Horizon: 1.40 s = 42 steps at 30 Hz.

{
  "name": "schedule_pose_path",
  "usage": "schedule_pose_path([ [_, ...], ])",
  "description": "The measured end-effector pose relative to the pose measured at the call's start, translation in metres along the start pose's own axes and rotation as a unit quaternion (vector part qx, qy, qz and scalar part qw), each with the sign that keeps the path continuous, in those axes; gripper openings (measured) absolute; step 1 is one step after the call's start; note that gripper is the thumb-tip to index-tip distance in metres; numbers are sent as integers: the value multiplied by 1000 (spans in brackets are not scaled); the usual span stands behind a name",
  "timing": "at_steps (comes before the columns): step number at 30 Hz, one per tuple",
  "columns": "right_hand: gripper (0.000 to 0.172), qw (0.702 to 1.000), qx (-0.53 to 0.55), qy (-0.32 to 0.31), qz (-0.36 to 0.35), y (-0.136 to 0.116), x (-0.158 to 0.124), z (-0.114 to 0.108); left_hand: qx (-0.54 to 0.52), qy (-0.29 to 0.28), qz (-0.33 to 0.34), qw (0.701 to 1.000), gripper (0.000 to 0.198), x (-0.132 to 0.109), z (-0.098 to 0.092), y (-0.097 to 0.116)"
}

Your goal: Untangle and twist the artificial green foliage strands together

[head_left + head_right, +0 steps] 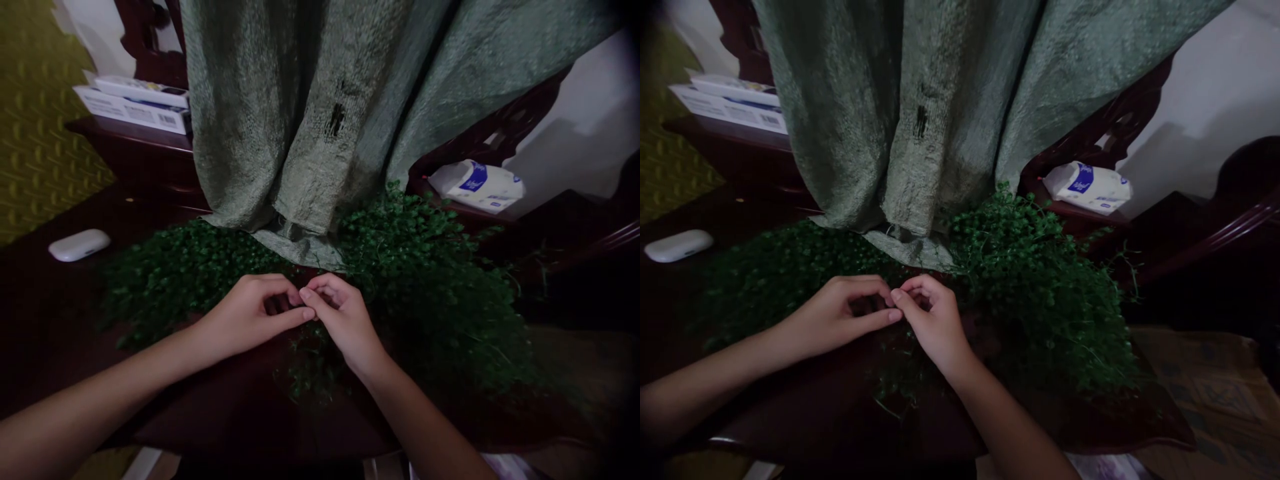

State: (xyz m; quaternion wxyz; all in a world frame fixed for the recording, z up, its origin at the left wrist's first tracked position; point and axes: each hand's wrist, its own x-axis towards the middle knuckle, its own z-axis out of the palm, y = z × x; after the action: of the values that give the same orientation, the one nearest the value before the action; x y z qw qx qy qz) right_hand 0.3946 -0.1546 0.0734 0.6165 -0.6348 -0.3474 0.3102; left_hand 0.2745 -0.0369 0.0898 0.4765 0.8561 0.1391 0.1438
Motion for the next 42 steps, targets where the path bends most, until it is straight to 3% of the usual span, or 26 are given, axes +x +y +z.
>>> schedule_pose_path([
  [4,17,999,32,-16,39,-2,0,0,-51,-29,5,998,25,0,2,-2],
  [7,20,999,26,-13,40,-7,-1,-2,-108,-37,-48,992,23,2,-1,-2],
  [10,11,999,20,-42,26,-12,-2,-5,-142,-28,-109,983,20,3,-2,-1],
  [14,15,995,-23,-88,-30,-14,-5,-5,-135,-13,-111,985,19,4,-1,-1],
  [22,16,960,-209,-46,-181,-10,-10,0,-126,-50,-141,981,15,3,1,0],
  [29,15,940,-233,-12,-251,-9,-13,2,-183,-62,-127,973,18,2,3,2],
  [37,16,912,-249,23,-326,-1,-14,4,-171,-49,-128,976,24,2,7,-1],
  [42,19,906,-252,45,-337,0,-13,4,-136,-30,-127,982,23,-1,10,-4],
])
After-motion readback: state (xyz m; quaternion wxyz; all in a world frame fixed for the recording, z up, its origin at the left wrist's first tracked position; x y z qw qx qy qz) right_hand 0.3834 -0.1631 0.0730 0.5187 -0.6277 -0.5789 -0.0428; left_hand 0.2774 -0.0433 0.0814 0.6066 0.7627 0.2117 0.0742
